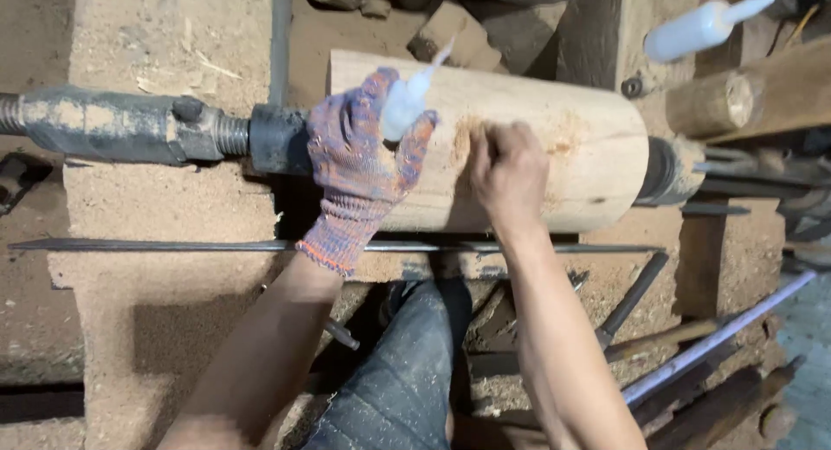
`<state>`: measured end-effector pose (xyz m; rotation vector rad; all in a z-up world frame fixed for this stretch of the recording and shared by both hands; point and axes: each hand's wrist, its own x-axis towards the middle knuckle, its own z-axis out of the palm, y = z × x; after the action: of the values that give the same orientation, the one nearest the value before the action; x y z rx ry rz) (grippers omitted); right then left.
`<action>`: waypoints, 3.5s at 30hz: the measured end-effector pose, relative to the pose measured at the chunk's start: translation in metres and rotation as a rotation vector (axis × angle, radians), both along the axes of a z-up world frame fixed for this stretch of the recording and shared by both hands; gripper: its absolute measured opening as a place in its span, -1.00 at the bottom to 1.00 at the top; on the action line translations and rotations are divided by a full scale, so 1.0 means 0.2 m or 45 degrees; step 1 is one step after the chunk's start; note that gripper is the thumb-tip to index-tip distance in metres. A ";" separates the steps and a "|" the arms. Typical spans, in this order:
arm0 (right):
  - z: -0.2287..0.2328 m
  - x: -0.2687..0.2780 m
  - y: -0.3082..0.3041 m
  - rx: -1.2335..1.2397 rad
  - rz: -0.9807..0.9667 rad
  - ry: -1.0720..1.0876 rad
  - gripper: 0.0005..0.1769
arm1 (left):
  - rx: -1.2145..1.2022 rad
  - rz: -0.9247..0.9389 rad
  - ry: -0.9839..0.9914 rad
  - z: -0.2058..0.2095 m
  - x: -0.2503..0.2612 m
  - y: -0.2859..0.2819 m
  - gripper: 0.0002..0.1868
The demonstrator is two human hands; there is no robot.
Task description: Applying filler liquid to a wooden cylinder on a lathe and smoothing it by hand
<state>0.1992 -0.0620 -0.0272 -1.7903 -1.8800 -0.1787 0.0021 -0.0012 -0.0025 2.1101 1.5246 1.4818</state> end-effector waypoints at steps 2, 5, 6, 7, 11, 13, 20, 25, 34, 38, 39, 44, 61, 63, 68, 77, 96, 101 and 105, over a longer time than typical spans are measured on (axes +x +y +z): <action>0.00 -0.02 0.04 0.007 -0.006 0.146 -0.73 | -0.007 -0.022 0.005 0.00 0.01 0.01 -0.47; -0.13 -0.01 -0.09 -0.049 0.022 0.100 -0.75 | 0.000 0.007 0.001 0.01 -0.04 -0.04 -0.47; -0.06 0.01 -0.04 -0.052 0.035 0.099 -0.75 | -0.003 0.020 0.001 0.02 -0.02 -0.02 -0.47; 0.00 0.02 -0.01 -0.048 0.044 0.086 -0.79 | -0.009 0.004 0.009 0.02 -0.01 0.00 -0.47; 0.15 0.04 0.05 -0.346 -0.002 0.516 -0.85 | -0.028 -0.023 0.026 0.05 0.00 0.01 -0.48; 0.29 0.05 0.01 -0.459 0.028 0.738 -0.62 | -0.032 -0.012 0.033 0.06 -0.01 0.00 -0.48; 0.27 0.10 -0.04 -0.565 -0.229 0.575 -0.53 | -0.057 -0.055 0.052 0.07 0.00 0.01 -0.49; 0.14 0.02 0.10 -0.465 -0.257 0.359 -0.80 | -0.071 -0.074 0.060 0.08 0.01 0.01 -0.49; -0.05 0.07 0.03 -0.148 -0.121 0.227 -0.96 | -0.092 -0.104 0.070 0.09 0.00 0.01 -0.50; 0.01 0.09 0.07 -0.110 -0.018 0.133 -0.89 | -0.099 -0.089 0.072 0.09 -0.02 0.00 -0.50; 0.00 0.07 0.05 -0.116 -0.035 0.137 -0.89 | -0.106 -0.105 0.075 0.09 -0.02 -0.01 -0.50; -0.11 0.08 -0.03 -0.035 -0.031 0.272 -0.83 | -0.108 -0.098 0.068 0.14 -0.02 0.00 -0.51; 0.00 -0.11 -0.18 0.064 -0.105 -0.296 -0.31 | -0.163 -0.202 0.099 0.15 0.01 0.01 -0.52; 0.00 -0.10 -0.16 0.065 -0.089 -0.325 -0.34 | -0.146 -0.200 0.102 0.16 0.01 0.02 -0.52; -0.06 -0.13 -0.15 0.016 -0.155 -0.133 -0.21 | -0.162 -0.256 0.128 0.16 0.00 0.01 -0.52; -0.05 -0.13 -0.23 -0.019 -0.103 -0.168 -0.20 | -0.163 -0.284 0.156 0.18 0.02 0.02 -0.53; -0.07 -0.24 -0.27 -0.152 -0.077 -0.171 0.19 | -0.211 -0.356 0.223 0.24 0.02 0.03 -0.54; -0.04 -0.18 -0.22 -0.119 0.004 -0.140 0.16 | -0.221 -0.372 0.230 0.24 0.02 0.01 -0.55; -0.05 -0.18 -0.21 -0.163 0.066 0.004 0.20 | -0.219 -0.378 0.230 0.23 0.02 0.00 -0.55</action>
<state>0.1627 -0.1043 -0.0372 -1.8215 -1.9731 -0.0373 0.0061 -0.0014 0.0426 2.2934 1.2674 1.0491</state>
